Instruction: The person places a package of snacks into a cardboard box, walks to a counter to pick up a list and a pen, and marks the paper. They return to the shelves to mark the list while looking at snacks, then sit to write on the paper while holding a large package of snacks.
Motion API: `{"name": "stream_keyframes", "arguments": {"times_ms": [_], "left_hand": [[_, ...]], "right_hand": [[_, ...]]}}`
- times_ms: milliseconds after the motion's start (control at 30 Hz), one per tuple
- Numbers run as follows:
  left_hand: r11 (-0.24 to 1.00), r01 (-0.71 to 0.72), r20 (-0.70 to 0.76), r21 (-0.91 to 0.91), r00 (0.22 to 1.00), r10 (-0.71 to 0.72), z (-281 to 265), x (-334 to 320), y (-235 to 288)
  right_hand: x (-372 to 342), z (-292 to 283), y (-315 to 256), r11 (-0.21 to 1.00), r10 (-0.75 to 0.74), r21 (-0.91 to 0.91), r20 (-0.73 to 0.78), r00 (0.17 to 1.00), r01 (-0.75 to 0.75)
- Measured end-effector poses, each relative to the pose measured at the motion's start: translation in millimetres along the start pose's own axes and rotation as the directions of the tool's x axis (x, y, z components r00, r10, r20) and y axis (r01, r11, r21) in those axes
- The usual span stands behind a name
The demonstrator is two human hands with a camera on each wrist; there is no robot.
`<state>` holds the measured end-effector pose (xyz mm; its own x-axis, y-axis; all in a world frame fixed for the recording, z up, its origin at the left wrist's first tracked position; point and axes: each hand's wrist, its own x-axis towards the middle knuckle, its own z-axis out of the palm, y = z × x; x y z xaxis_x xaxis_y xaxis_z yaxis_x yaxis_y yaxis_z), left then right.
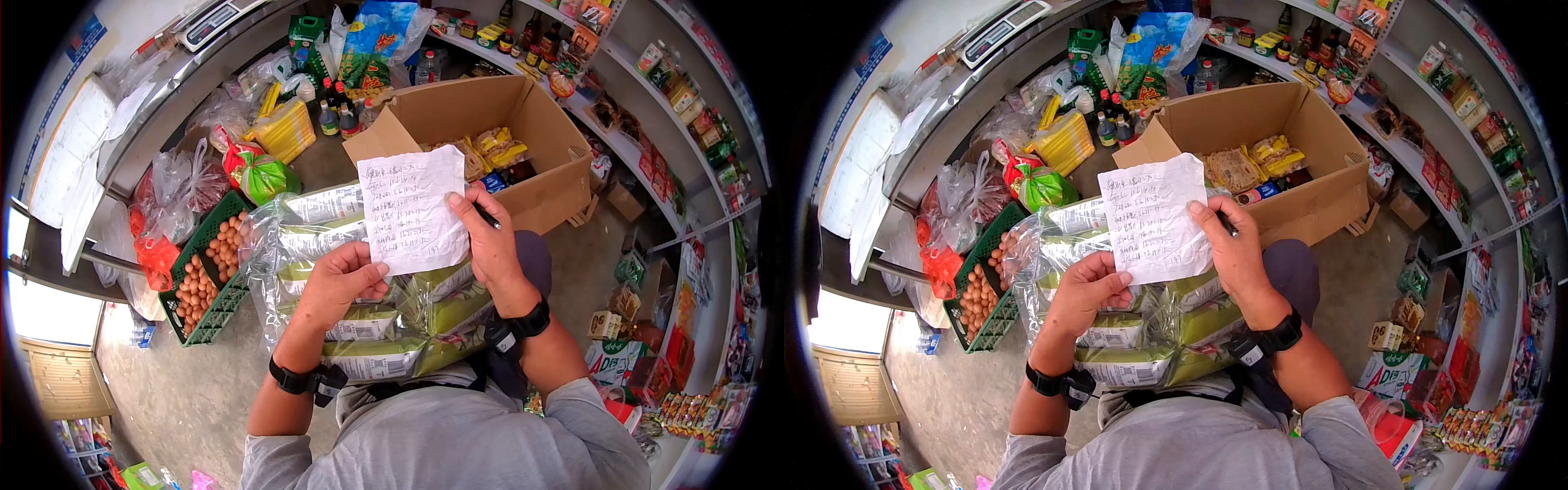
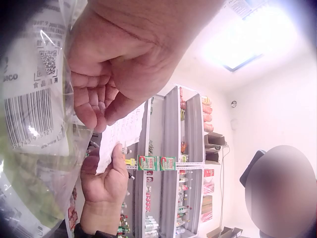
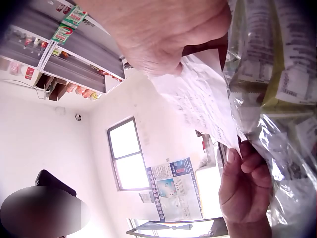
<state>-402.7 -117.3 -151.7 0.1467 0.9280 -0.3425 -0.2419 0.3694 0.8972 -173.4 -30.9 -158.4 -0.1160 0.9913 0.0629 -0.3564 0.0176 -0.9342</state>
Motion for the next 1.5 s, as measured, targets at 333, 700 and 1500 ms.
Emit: {"name": "stream_keyframes", "arguments": {"times_ms": [333,700,1500], "left_hand": [[1.000,-0.005,-0.011,0.021,1.000,0.005,0,1,-2],[1.000,-0.002,-0.007,0.012,1.000,0.002,1,-1,0],[0.937,0.116,-0.623,0.329,0.772,0.123,-143,-62,-20]], "right_hand": [[-2,1,-2,1.000,-0.017,0.005,0.002,1.000,0.017],[-3,-1,-1,1.000,0.014,0.022,-0.022,1.000,-0.013],[-11,-205,-26,0.973,-0.167,0.010,-0.656,0.736,0.230]]}}
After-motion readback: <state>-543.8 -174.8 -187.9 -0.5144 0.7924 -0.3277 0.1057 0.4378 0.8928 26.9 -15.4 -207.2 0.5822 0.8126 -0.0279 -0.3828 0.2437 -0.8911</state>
